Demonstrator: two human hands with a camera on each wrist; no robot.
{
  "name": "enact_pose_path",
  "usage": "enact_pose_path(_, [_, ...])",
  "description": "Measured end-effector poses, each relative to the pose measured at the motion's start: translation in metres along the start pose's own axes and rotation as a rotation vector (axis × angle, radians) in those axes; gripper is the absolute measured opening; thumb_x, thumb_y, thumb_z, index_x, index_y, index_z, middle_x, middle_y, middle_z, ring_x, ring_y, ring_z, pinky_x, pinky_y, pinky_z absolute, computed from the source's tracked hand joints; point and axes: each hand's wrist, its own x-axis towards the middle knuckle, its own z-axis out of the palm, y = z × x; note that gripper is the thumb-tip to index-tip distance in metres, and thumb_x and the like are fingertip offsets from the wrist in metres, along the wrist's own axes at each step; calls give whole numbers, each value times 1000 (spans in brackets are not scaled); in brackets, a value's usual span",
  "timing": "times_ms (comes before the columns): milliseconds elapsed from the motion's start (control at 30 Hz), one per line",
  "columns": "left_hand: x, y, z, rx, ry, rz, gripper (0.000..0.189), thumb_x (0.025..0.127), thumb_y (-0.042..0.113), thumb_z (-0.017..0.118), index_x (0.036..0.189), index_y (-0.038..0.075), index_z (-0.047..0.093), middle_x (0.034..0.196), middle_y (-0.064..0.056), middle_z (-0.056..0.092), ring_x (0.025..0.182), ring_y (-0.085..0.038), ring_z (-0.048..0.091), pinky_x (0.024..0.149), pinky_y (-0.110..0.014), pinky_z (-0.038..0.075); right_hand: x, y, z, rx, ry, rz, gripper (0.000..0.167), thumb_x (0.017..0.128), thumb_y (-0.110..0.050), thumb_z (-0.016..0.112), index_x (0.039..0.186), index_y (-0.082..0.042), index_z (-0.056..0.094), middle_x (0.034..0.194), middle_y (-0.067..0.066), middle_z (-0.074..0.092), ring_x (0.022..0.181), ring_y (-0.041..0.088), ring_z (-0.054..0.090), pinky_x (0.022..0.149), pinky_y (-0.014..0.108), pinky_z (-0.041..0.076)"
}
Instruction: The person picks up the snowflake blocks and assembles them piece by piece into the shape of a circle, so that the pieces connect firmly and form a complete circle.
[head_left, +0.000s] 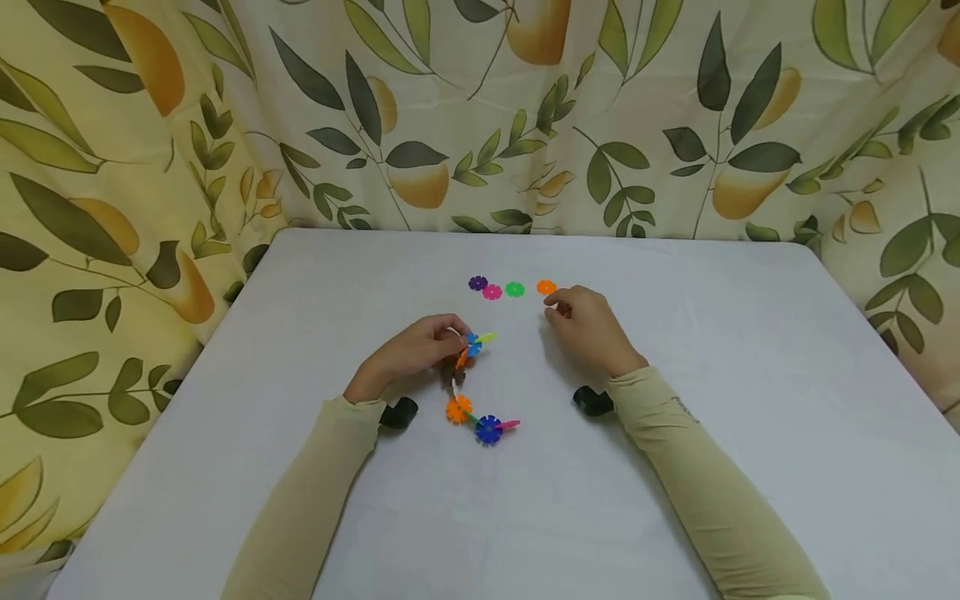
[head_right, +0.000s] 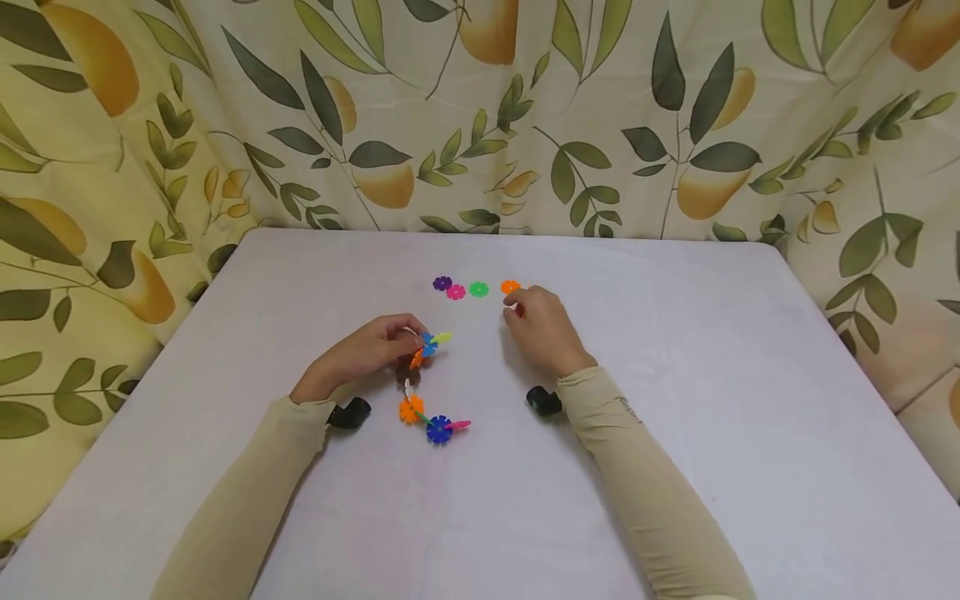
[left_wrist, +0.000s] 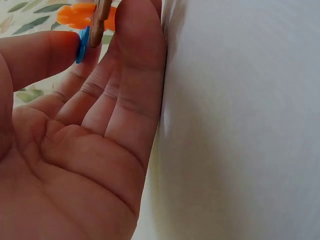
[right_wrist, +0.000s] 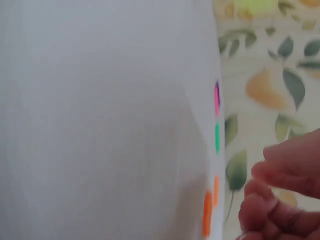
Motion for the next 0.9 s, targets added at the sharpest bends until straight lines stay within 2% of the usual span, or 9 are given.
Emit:
enact_pose_path(67, [0, -1, -1, 6, 2, -6, 19, 112, 14, 54, 122, -1, 61, 98, -13, 75, 81, -26, 66, 76, -32, 55, -1, 10, -4, -18, 7, 31, 24, 100, -1, 62, 116, 12, 73, 94, 22, 65, 89, 37, 59, 80, 47, 49])
enact_pose_path(200, [-1, -3, -3, 47, 17, -27, 19, 110, 15, 57, 121, 0, 63, 100, -10, 74, 86, -24, 63, 80, -31, 52, -2, 25, -9, -17, -40, 97, 29, 100, -6, 62, 121, 11, 72, 96, 24, 66, 93, 39, 58, 79, 46, 47])
enact_pose_path(300, [0, -4, -3, 64, 2, -21, 18, 110, 14, 57, 120, 0, 64, 101, -10, 73, 89, -25, 62, 82, -32, 52, -3, 31, -8, -21, -68, 102, 29, 99, -5, 64, 122, 11, 71, 99, 26, 67, 97, 41, 58, 82, 48, 48])
enact_pose_path(500, [2, -6, -6, 58, -36, 23, 15, 111, 9, 55, 118, -2, 63, 101, -11, 72, 91, -25, 65, 88, -32, 54, -4, 32, -7, -23, -85, 124, 27, 97, -1, 67, 119, 16, 67, 107, 32, 62, 101, 45, 56, 88, 55, 48])
enact_pose_path(600, [1, -6, -7, 46, -43, 20, 14, 110, 7, 55, 117, -2, 63, 101, -11, 72, 92, -23, 66, 90, -31, 54, -4, 31, -6, -13, -105, 143, 28, 98, -2, 69, 117, 17, 62, 107, 30, 59, 101, 43, 54, 89, 54, 47])
enact_pose_path(700, [-1, -7, -7, 39, -48, 10, 13, 110, 6, 56, 116, -2, 63, 101, -11, 72, 92, -23, 65, 90, -31, 54, -5, 31, -6, -7, -119, 158, 27, 98, -3, 69, 116, 13, 58, 105, 26, 60, 97, 40, 55, 87, 50, 47])
enact_pose_path(900, [-1, -6, -7, 22, -50, 13, 17, 111, 10, 57, 123, 0, 64, 105, -12, 73, 96, -26, 69, 95, -34, 56, -3, 27, -8, 36, -81, 165, 22, 98, -2, 66, 116, 7, 58, 102, 22, 63, 94, 38, 59, 84, 47, 48])
